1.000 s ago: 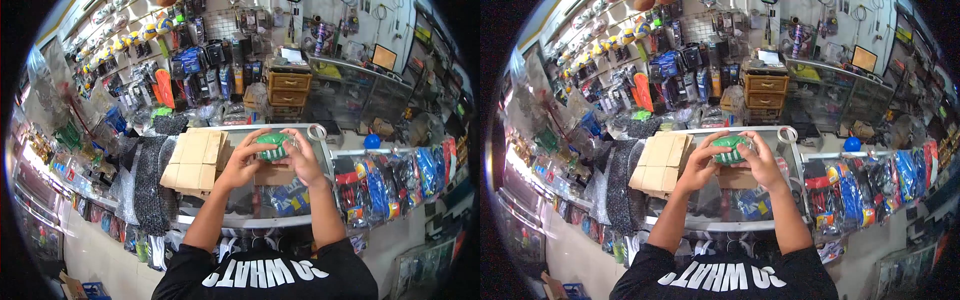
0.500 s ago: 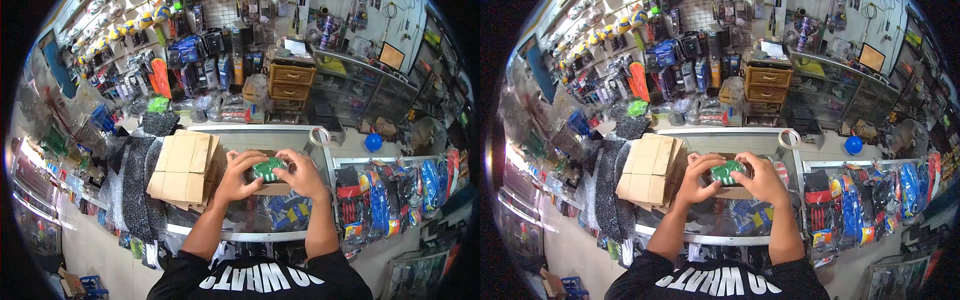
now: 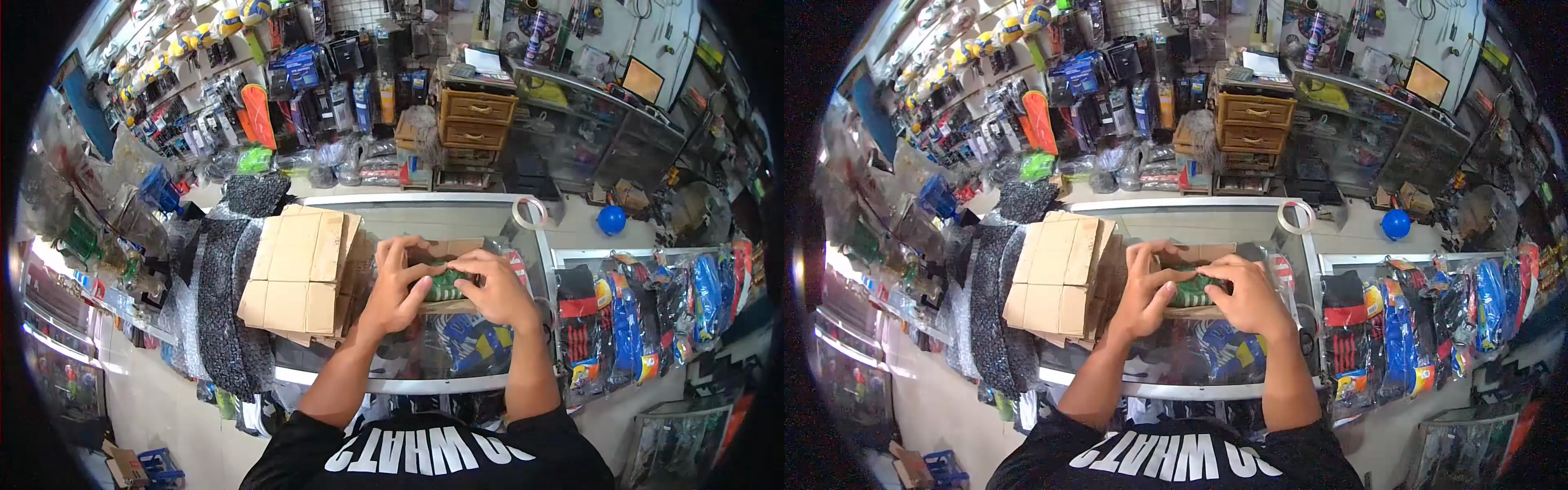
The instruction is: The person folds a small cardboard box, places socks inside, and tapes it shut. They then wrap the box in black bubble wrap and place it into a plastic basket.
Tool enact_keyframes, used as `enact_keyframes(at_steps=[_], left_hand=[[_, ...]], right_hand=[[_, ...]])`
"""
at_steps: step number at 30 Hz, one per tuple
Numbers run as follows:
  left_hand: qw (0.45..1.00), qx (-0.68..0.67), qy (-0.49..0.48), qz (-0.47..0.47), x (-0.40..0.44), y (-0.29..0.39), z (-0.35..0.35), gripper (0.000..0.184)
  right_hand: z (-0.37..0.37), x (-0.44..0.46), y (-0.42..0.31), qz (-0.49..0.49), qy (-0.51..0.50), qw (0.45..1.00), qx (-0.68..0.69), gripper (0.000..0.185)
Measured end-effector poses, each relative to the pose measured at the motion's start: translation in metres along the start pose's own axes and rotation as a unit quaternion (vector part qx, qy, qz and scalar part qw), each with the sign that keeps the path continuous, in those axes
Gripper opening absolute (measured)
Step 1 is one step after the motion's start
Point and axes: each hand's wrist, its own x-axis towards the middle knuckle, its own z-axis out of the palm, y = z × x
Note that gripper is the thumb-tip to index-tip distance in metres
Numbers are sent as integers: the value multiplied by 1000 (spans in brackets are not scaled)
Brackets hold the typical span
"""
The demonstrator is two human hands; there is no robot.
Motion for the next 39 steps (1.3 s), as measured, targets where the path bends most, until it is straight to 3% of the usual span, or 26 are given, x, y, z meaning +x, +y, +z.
enact_keyframes(at_steps=[2, 4, 5, 8, 12, 14, 18, 19, 22, 24, 25, 26, 28, 32, 33, 36, 39], left_hand=[[999, -7, 36, -17, -2, -2, 8, 35], [996, -62, 46, -39, -1, -4, 8, 35], [996, -61, 47, -40, -2, -7, 10, 35], [994, -71, 74, -44, -3, -14, 13, 26], [991, -94, 70, -70, -1, -12, 16, 39], [967, -218, 112, -73, -1, -15, 21, 35], [942, -285, 158, -76, -3, -40, 34, 40], [925, -321, 170, -115, -2, -41, 35, 42], [888, -385, 160, -195, 2, -34, 34, 53], [889, -371, 99, -249, 1, -34, 36, 62], [893, -359, 81, -260, -2, -41, 40, 63], [893, -360, 77, -259, -3, -45, 43, 63], [864, -413, 53, -283, -3, -49, 46, 56], [853, -427, 28, -300, 2, -37, 37, 51], [861, -409, 18, -302, 3, -35, 34, 52], [870, -395, 15, -295, 4, -34, 34, 54], [864, -416, 28, -281, 5, -35, 36, 53]], right_hand=[[1, 3, -4, 11, 25, 999, 22, 32], [0, 5, -1, -42, -10, 999, 13, 33], [-3, 4, -4, -75, -37, 994, -69, 35], [2, 4, -7, -77, -75, 993, -52, 34], [3, 2, -2, -70, -91, 988, -103, 32], [3, 3, 1, -62, -103, 987, -110, 32], [4, 4, -2, -61, -115, 981, -142, 31], [4, 3, -1, -60, -113, 982, -142, 31], [2, 1, 11, -82, -102, 986, -107, 30], [-5, 5, 20, -91, -105, 990, 17, 30], [-13, 5, 14, -51, -102, 989, 92, 33], [-18, 6, 19, -49, -99, 990, 91, 33], [-25, 5, 38, 30, -62, 973, 221, 30], [-35, 9, 78, 58, 54, 944, 322, 35], [-36, 9, 83, 91, 61, 953, 281, 42], [-39, 7, 92, 141, -1, 939, 315, 45], [-40, 4, 99, 123, -41, 932, 339, 52]])
